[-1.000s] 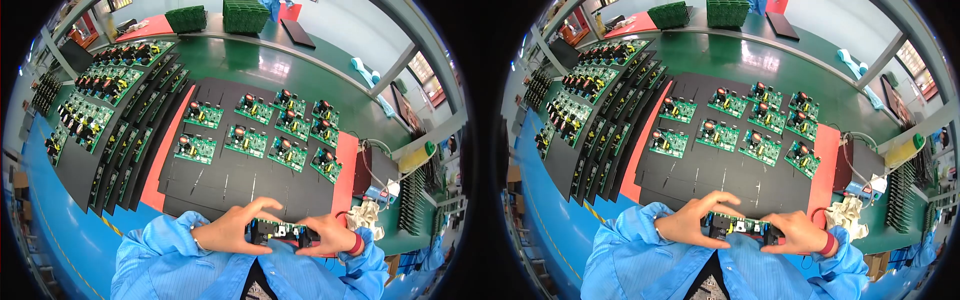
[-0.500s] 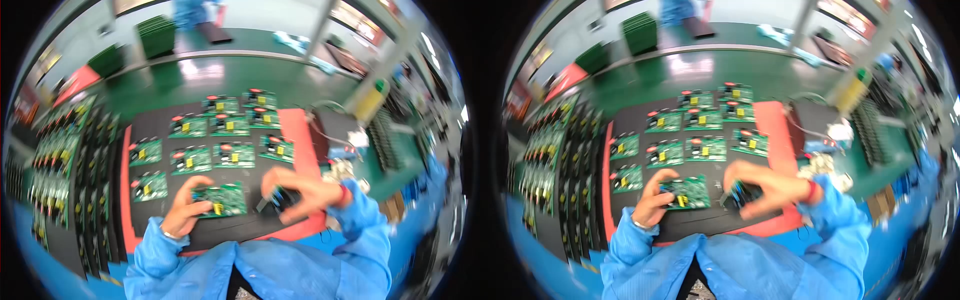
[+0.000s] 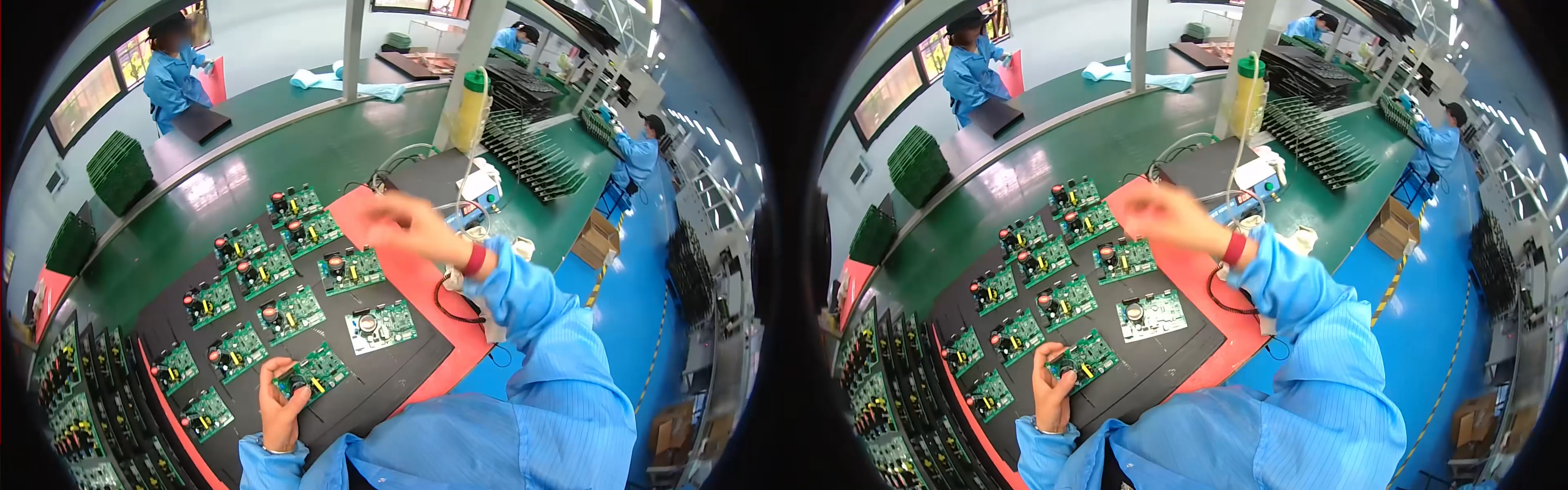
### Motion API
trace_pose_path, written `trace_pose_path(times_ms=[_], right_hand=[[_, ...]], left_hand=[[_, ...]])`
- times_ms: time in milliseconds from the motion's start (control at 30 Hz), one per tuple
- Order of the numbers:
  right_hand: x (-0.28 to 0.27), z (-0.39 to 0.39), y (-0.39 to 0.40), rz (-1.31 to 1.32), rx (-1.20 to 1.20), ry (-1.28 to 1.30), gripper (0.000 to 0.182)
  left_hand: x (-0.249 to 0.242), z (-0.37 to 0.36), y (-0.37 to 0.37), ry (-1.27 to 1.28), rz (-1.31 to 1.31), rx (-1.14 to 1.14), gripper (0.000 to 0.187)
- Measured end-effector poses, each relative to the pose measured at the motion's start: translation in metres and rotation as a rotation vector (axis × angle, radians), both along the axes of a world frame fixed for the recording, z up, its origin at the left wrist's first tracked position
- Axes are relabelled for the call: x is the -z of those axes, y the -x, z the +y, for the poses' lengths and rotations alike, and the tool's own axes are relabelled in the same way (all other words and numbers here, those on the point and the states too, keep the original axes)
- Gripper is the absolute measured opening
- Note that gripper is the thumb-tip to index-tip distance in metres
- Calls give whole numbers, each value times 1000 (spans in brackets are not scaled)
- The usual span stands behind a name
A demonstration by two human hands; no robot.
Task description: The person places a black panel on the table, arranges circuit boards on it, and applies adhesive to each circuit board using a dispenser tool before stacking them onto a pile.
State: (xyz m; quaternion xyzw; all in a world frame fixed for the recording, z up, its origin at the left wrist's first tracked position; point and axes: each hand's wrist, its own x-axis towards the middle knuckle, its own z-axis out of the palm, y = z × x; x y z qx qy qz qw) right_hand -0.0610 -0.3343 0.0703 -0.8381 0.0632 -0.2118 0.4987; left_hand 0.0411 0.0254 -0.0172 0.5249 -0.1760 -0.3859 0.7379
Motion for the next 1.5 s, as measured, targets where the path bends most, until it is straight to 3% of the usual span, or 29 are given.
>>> trace_pose_path(times_ms=[67,200,300,433,567,667,700,933,1267,1500], right_hand=[[-7,-55,-10,-227,289,-54,43],[10,-174,-14,-382,849,-288,77],[3,-188,-22,-241,1447,189,94],[-6,-214,-32,-77,1600,124,105],[-15,-213,-44,-61,1674,150,94],[-13,-223,-47,-128,1672,176,96],[-12,-223,-52,-169,1752,274,88],[-19,-229,-51,-103,1707,370,81],[-29,-234,-42,-212,1593,444,89],[-90,-230,-21,-494,1463,449,94]], left_hand=[[1,0,0,7,-10,-4,59],[5,3,-1,22,1,1,60],[4,4,0,15,-26,1,56],[0,3,1,19,-10,11,58],[-5,1,4,10,-28,1,58],[-12,0,8,-14,-39,-1,59],[-15,-1,10,-20,-50,-4,60],[-10,-2,8,-27,-97,-16,61],[-11,-3,8,0,-38,2,62],[-4,-2,3,8,-23,-4,63]])
